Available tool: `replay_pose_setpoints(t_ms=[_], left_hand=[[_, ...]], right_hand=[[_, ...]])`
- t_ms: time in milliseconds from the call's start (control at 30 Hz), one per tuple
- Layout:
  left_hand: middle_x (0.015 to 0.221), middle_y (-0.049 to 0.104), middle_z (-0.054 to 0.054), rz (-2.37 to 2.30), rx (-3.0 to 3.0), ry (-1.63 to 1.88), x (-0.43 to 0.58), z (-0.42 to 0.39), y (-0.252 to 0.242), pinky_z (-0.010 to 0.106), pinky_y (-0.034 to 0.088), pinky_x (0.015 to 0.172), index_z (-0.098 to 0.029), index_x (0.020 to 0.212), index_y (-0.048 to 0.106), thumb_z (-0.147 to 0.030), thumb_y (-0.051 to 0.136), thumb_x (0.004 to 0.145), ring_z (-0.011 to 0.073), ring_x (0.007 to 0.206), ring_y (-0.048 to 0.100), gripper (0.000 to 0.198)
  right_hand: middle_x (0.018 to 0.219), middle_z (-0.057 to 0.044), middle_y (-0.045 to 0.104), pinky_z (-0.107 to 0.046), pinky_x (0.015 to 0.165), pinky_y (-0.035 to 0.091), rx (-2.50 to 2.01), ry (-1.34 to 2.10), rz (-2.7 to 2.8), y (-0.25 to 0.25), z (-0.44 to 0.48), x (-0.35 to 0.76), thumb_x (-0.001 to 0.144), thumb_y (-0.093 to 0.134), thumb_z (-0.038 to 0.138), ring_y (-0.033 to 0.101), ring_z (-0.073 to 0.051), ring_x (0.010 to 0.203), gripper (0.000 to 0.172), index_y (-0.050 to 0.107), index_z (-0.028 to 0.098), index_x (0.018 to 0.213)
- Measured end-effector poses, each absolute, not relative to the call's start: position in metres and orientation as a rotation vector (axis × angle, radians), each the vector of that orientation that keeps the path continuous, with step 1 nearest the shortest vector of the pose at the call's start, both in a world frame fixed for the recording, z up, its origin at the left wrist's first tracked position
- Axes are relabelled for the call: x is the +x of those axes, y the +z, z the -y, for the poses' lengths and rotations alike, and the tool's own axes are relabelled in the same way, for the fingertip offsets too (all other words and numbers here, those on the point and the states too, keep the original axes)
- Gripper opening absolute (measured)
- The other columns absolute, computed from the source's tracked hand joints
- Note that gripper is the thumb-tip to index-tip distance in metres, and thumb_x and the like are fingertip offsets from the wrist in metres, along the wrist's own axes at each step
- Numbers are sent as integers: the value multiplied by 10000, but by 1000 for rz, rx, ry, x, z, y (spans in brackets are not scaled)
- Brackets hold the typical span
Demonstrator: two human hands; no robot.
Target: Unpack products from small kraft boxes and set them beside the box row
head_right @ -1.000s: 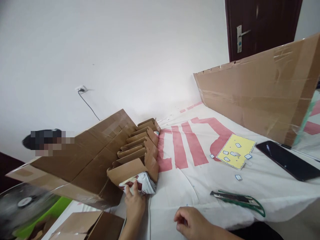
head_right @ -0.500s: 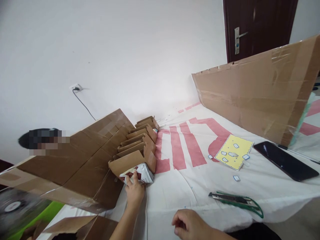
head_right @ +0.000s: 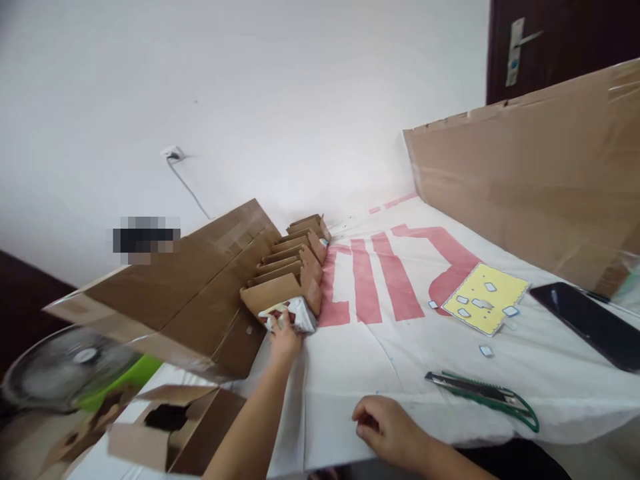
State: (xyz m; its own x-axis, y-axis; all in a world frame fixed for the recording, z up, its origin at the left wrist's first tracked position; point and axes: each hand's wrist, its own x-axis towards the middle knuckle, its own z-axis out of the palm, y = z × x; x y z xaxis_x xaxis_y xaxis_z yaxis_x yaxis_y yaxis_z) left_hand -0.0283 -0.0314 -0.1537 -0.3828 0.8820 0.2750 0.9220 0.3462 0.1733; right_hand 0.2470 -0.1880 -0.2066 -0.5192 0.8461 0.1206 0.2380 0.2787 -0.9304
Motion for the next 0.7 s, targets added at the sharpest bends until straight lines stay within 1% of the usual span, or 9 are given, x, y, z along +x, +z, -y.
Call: replay_pose_setpoints(t_ms=[67,133,233,300,400,433,500,567,700], left_hand=[[1551,175,327,2405,-1751,-447,-20,47,-146,605,386,1006,-123,1484,287,-235,710,732,496,1318,402,871],[1563,222,271,2288,-1889,-444,-13,72,-134,545,356,1070,-141,1460,342,-259,718,732,432,1363,377,828],[1522,385,132,2109,-2053,-462,-16,118,-104,406,331,1131,-208,1365,476,-338,632,818,283,1388,379,584],[1445,477,111,2048,-2030,-507,-35,147,-77,386,320,1140,-209,1316,521,-386,506,898,245,1354,414,454],[1326,574,73,2148,-1741,-475,-88,177,-37,368,311,1141,-240,1162,638,-469,455,906,237,1286,471,389],[1321,574,89,2214,-1634,-462,-109,182,-26,409,279,1155,-227,1122,664,-469,435,908,264,1299,454,396],[1370,526,148,2330,-1466,-431,-152,188,-14,559,223,1143,-198,1064,701,-483,433,891,375,1376,334,427],[1383,516,147,2457,-1348,-390,-187,191,-14,657,219,1092,-225,1013,722,-485,485,850,442,1399,269,387],[1229,634,146,2643,-1246,-333,-229,190,-41,516,405,1012,-212,1016,699,-429,412,871,348,1248,515,389]], right_hand=[[864,-54,674,-288,716,447,-952,1252,1927,-207,189,249,821,532,247,599,-189,785,176,644,168,931],[872,-56,666,-298,729,452,-933,1267,1931,-209,189,251,861,511,283,598,-193,796,184,628,171,947],[884,-55,657,-304,732,457,-897,1295,1957,-209,188,253,895,490,312,596,-192,797,199,615,176,970],[889,-52,655,-304,728,458,-892,1306,1977,-209,188,253,900,490,312,594,-191,798,195,613,182,975],[900,-51,655,-306,730,461,-907,1299,1995,-208,188,253,896,493,291,596,-192,807,177,613,187,972],[905,-52,655,-308,734,462,-908,1295,1998,-208,189,253,896,492,288,597,-193,812,176,613,188,974],[905,-53,656,-313,743,463,-905,1280,2000,-208,190,253,896,492,287,599,-195,815,175,613,187,973],[901,-51,656,-316,747,462,-900,1262,1998,-207,191,253,894,495,283,601,-195,815,170,613,188,971],[900,-43,659,-305,733,460,-902,1261,1983,-205,192,254,891,501,265,602,-188,804,152,614,196,967]])
